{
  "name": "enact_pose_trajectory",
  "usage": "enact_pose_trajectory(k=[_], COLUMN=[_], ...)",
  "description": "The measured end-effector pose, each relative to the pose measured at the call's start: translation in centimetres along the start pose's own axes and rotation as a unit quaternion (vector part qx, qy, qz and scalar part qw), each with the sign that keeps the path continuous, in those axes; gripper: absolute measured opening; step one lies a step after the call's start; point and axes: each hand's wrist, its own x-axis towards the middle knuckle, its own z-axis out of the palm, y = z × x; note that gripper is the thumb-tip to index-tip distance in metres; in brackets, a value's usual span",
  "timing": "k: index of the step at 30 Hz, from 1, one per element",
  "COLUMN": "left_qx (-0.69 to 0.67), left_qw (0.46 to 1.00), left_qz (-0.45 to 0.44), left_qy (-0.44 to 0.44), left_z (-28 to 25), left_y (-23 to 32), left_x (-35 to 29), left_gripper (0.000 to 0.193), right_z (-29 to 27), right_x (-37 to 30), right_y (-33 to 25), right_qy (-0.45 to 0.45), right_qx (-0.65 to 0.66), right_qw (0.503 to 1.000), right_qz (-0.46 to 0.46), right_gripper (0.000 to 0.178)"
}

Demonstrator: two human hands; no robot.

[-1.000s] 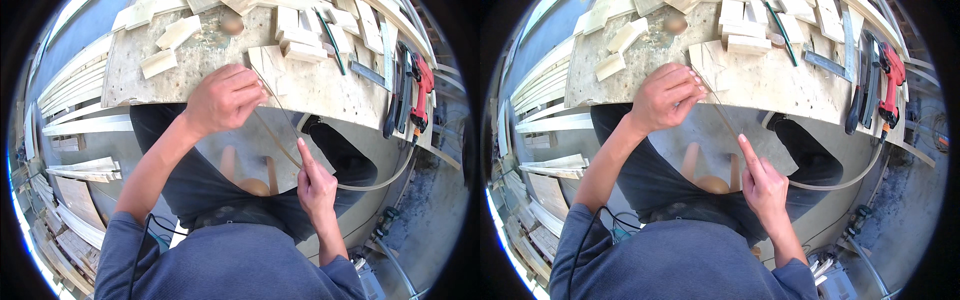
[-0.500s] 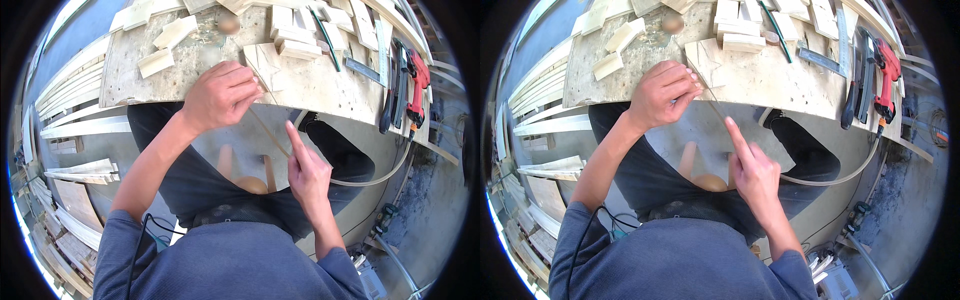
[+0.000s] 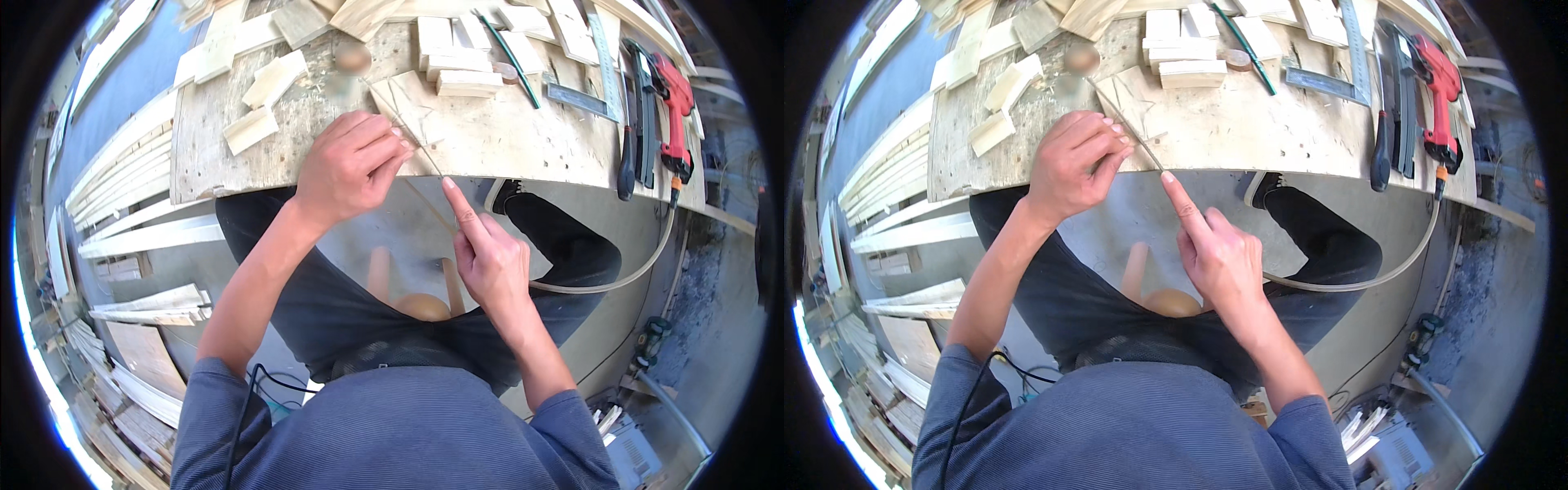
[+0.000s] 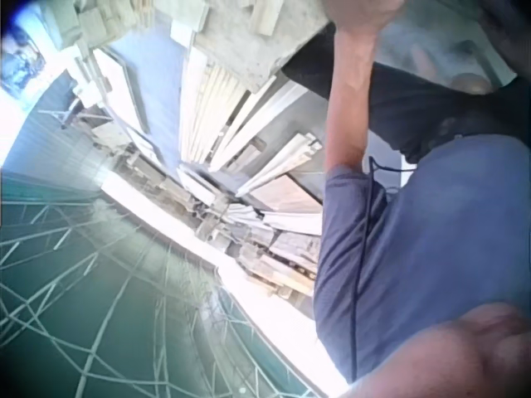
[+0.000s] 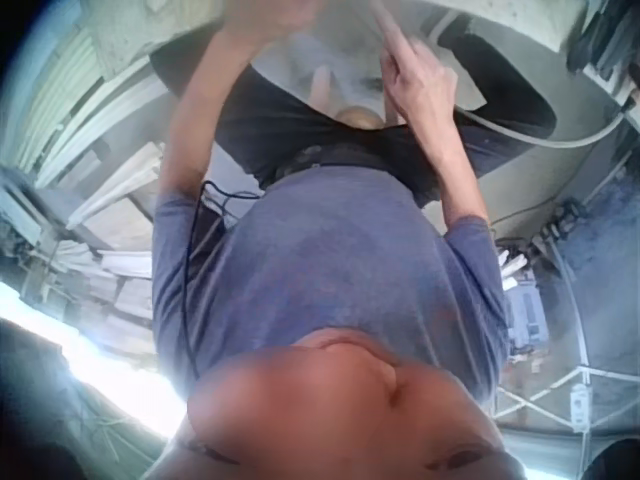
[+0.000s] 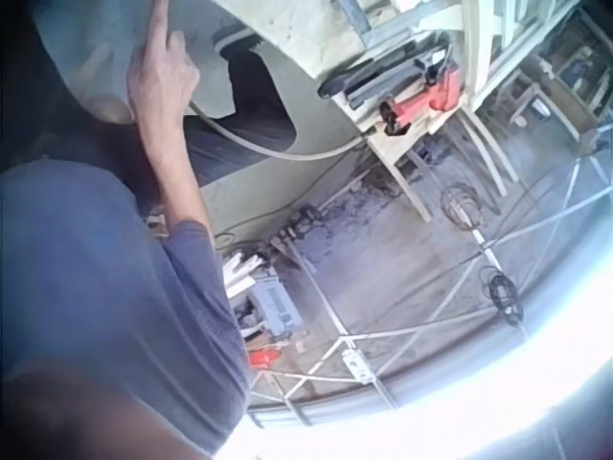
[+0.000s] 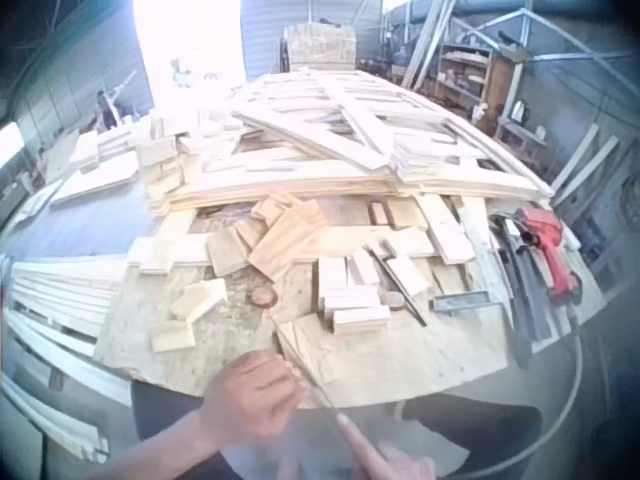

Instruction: The person uses a hand file to smooth the edges of small wooden blocks on a workbench. They repeatedly pick up blocks, file their edges, and place them back on the table among other pieces.

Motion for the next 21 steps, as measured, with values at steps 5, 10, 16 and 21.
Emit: enact_pose_trajectory(k=[5, 10, 16, 21], left_qx=[0.004, 0.002, 0.008, 0.02], left_qw=[1.0, 1.0, 1.0, 1.0], left_qz=[0.003, 0.001, -0.002, 0.002], left_qy=[-0.002, -0.008, -0.009, -0.007], left_z=[-0.2, 0.1, -0.1, 0.2], left_y=[-0.1, 0.2, 0.0, 0.3], left_x=[0.0, 0.1, 0.3, 0.1], left_gripper=[0.012, 0.013, 0.015, 0.015], right_z=[-2.0, -1.1, -0.9, -0.9], right_x=[-3.0, -0.7, -1.8, -2.6], right_y=[0.9, 0.6, 0.8, 0.9], right_qy=[-0.017, -0.019, -0.011, -0.015], right_qx=[0.01, 0.007, 0.022, 0.037], right_qw=[1.0, 1.0, 1.0, 0.999], right_qz=[-0.004, 0.005, 0.001, 0.017], right_gripper=[0.093, 0.093, 0.095, 0.095])
